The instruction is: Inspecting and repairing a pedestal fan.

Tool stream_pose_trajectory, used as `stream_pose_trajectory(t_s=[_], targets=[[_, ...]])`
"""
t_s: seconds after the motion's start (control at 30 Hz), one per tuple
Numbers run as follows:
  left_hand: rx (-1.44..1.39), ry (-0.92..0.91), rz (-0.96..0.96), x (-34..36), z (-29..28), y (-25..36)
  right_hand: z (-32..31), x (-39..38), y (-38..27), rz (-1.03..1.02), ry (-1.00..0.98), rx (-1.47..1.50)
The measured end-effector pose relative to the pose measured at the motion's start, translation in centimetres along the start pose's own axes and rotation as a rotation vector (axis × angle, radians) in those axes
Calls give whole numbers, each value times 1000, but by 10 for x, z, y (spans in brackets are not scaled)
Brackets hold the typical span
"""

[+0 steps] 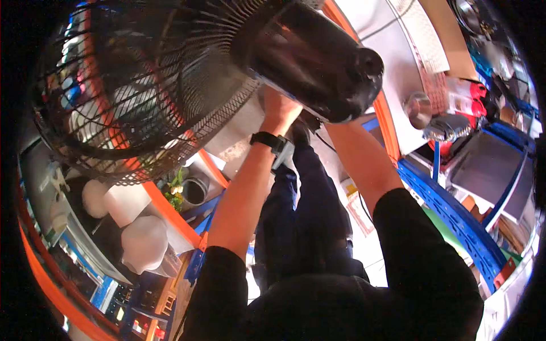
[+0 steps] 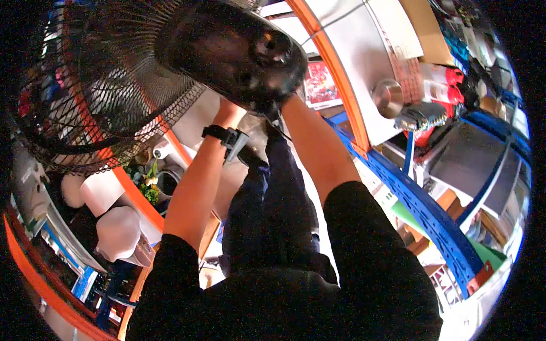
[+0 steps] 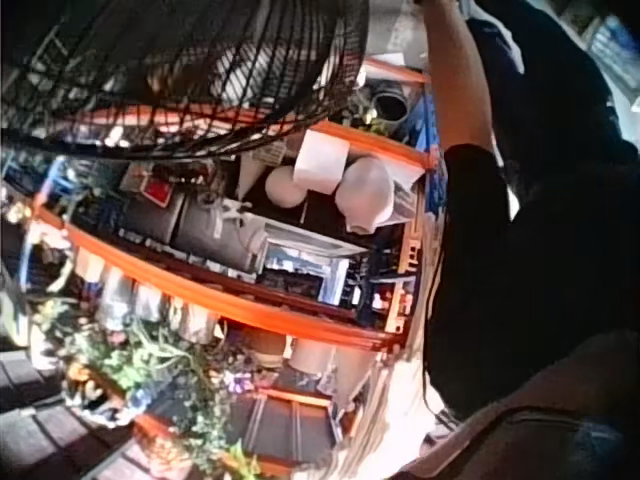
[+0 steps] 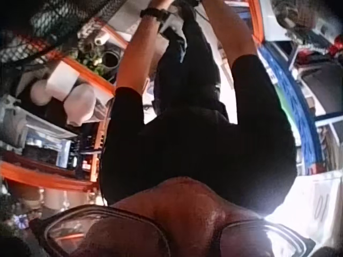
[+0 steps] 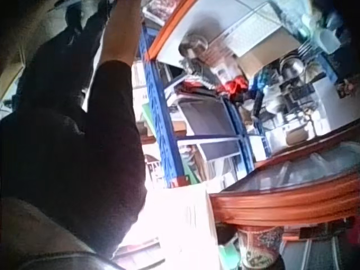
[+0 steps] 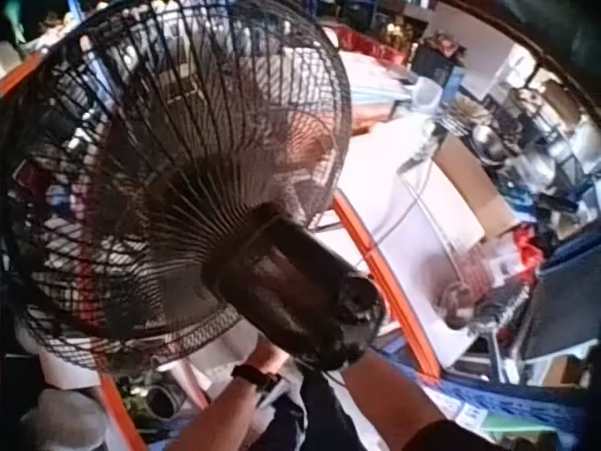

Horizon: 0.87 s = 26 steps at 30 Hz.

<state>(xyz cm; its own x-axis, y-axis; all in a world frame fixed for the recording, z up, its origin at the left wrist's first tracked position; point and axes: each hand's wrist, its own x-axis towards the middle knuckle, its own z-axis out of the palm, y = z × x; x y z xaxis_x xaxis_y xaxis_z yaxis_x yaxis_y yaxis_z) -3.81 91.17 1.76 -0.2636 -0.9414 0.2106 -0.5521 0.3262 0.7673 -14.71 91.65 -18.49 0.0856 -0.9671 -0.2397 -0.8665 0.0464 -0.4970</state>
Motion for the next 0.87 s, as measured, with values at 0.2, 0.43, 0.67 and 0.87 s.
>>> stream_pose_trajectory(t_s=[0.2, 0.43, 0.67, 0.87], targets=[[176, 103, 193, 1, 3, -47, 0, 14, 40, 19, -94, 8], [249, -82, 249, 12, 6, -38, -8, 9, 24, 469, 189, 105], [-149, -370, -252, -6, -27, -158, -39, 3, -59, 451, 419, 203], [661, -219, 538, 10, -22, -85, -36, -11, -12, 209, 451, 128]])
